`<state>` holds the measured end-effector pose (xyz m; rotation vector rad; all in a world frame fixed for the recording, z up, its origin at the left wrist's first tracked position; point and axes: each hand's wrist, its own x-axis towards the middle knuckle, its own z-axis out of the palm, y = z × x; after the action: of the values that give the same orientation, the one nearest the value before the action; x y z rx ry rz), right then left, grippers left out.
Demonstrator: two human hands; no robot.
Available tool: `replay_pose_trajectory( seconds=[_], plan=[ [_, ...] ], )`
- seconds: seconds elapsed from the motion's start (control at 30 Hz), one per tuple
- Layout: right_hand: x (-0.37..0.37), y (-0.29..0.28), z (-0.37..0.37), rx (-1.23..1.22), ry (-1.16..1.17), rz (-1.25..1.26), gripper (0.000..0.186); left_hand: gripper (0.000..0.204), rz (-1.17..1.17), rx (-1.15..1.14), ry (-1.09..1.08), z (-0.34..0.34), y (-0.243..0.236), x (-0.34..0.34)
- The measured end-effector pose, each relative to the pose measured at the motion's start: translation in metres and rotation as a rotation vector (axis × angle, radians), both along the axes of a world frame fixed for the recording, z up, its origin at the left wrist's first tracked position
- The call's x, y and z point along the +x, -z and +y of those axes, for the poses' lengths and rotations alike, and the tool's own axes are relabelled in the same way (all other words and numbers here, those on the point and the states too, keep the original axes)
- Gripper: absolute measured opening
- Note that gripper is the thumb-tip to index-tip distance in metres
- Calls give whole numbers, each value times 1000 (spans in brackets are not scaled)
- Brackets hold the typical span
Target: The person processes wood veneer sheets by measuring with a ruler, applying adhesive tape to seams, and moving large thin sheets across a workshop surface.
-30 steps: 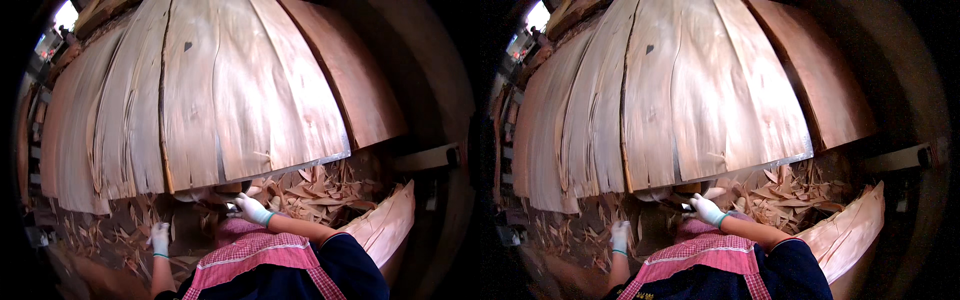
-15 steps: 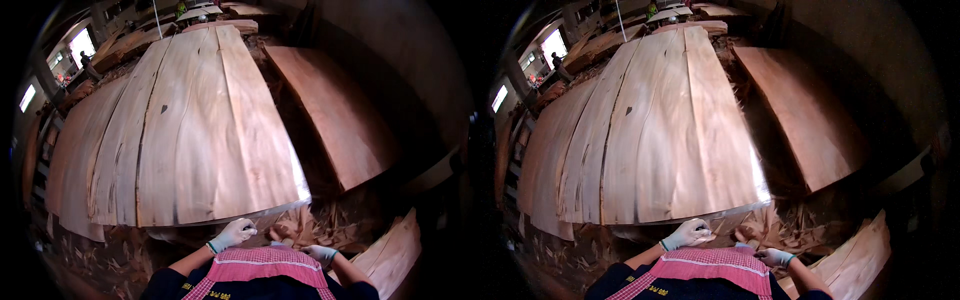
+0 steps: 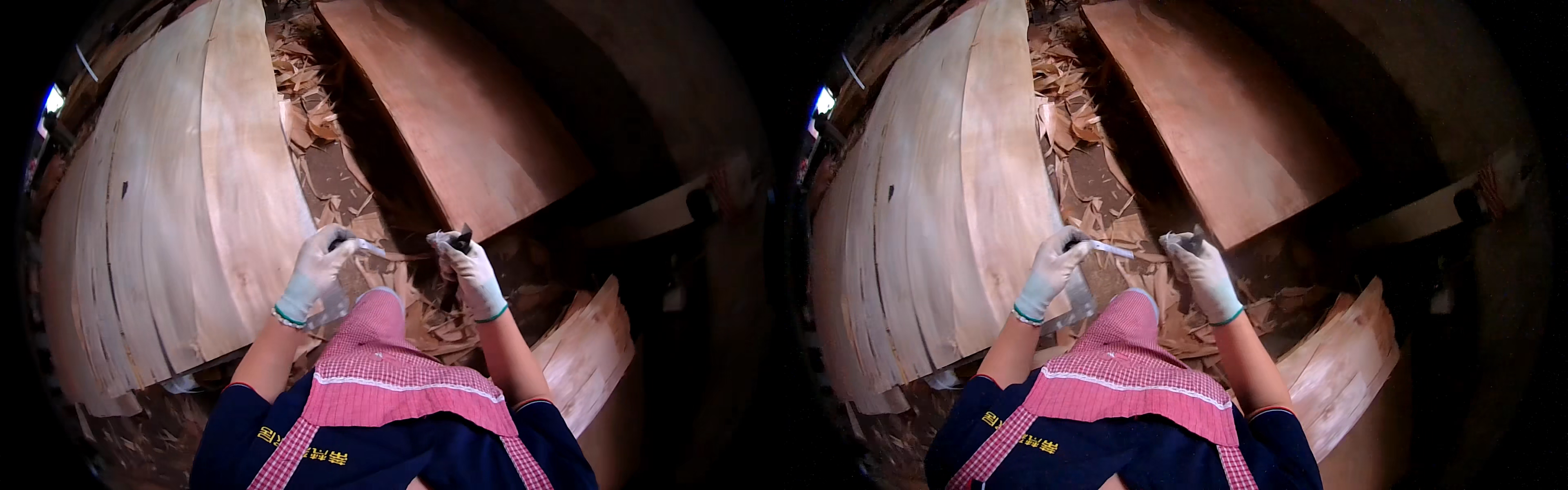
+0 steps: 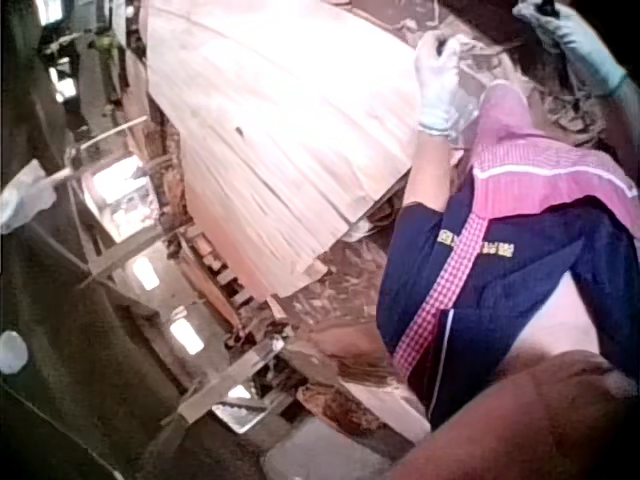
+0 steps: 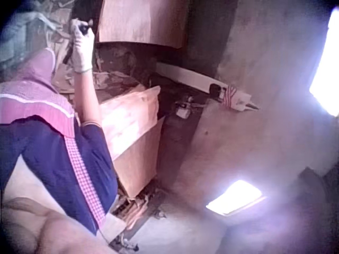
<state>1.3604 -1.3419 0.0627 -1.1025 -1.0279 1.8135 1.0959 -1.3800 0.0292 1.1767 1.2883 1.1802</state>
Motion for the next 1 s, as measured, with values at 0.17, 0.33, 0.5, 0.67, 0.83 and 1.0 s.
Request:
replay_pose_trajectory(
  seconds=[0.17, 0.33, 0.5, 0.67, 0.83, 1.0],
  plan=[
    [-9, 6, 94, 8, -84, -103, 20, 12, -106, -56, -67, 75, 39, 12],
    [-32, 10, 197, 88, -206, -219, 28, 11, -27, 8, -84, 159, 46, 14],
    [-61, 6, 289, 259, -283, -266, 34, 12, -479, -79, -52, 237, 11, 9],
    [-100, 27, 370, 440, -363, -342, 35, 23, -451, 4, -66, 305, 9, -10],
    [-147, 41, 453, 1032, -446, -454, 39, 22, -462, -91, -213, 371, 10, -36],
    [-199, 53, 543, 1380, -439, -468, 35, 21, -442, -115, -425, 431, 6, -65]
  ],
)
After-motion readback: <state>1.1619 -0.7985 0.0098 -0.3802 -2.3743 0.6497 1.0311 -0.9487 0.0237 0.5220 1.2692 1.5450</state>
